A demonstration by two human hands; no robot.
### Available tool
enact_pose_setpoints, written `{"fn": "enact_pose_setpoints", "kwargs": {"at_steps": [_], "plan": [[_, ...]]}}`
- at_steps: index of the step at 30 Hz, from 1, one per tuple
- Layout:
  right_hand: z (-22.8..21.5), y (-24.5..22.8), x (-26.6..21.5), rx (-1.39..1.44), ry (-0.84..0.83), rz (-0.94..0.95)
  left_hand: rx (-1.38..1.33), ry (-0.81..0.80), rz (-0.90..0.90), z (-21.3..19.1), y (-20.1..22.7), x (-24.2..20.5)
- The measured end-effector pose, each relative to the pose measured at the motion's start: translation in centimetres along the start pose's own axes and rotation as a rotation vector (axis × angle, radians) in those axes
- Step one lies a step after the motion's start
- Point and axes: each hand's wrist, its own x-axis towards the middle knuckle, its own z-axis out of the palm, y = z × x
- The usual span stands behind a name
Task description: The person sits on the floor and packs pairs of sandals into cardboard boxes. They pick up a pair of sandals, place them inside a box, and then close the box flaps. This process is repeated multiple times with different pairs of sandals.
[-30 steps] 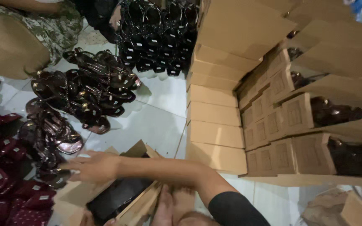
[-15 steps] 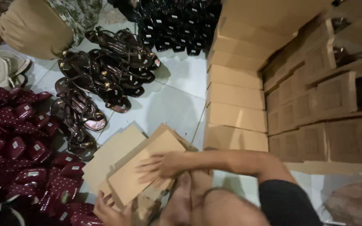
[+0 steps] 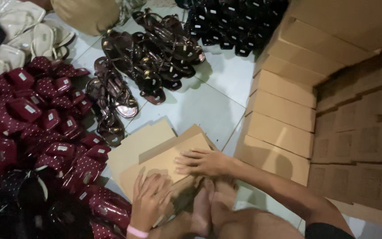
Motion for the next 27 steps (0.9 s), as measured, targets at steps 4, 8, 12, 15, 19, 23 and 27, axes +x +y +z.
{"fn": "enact_pose_setpoints", "kwargs": {"at_steps": [4, 8, 12, 15, 19, 23, 27], "plan": [[0.2, -0.6, 0.2, -0.061, 0.003, 0.019, -0.010, 0.058, 0.065, 0.4, -0.3, 0.4], [-0.2, -0.5, -0.8, -0.018, 0.031, -0.023, -0.075, 0.042, 0.007, 0.8, -0.1, -0.4], [-0.4, 0.3, -3.2, -0.111, 0.145, -0.110, -0.003, 0.064, 0.042, 1.2, 0.5, -2.0], [0.6, 0.3, -3.8, -0.193, 0.295, -0.106, 0.031, 0.105, 0.041, 2.2, 0.6, -2.7], [2.2, -0.1, -4.0, -0.250, 0.413, -0.154, 0.082, 0.190, 0.100, 3.5, 0.3, -3.3], [2.4, 0.7, -3.8, -0.307, 0.440, -0.145, 0.170, 0.179, 0.130, 3.9, -0.4, -3.1], [2.9, 0.4, -3.7, -0.280, 0.443, -0.149, 0.177, 0.095, 0.056, 3.9, 0.6, -4.4]]}}
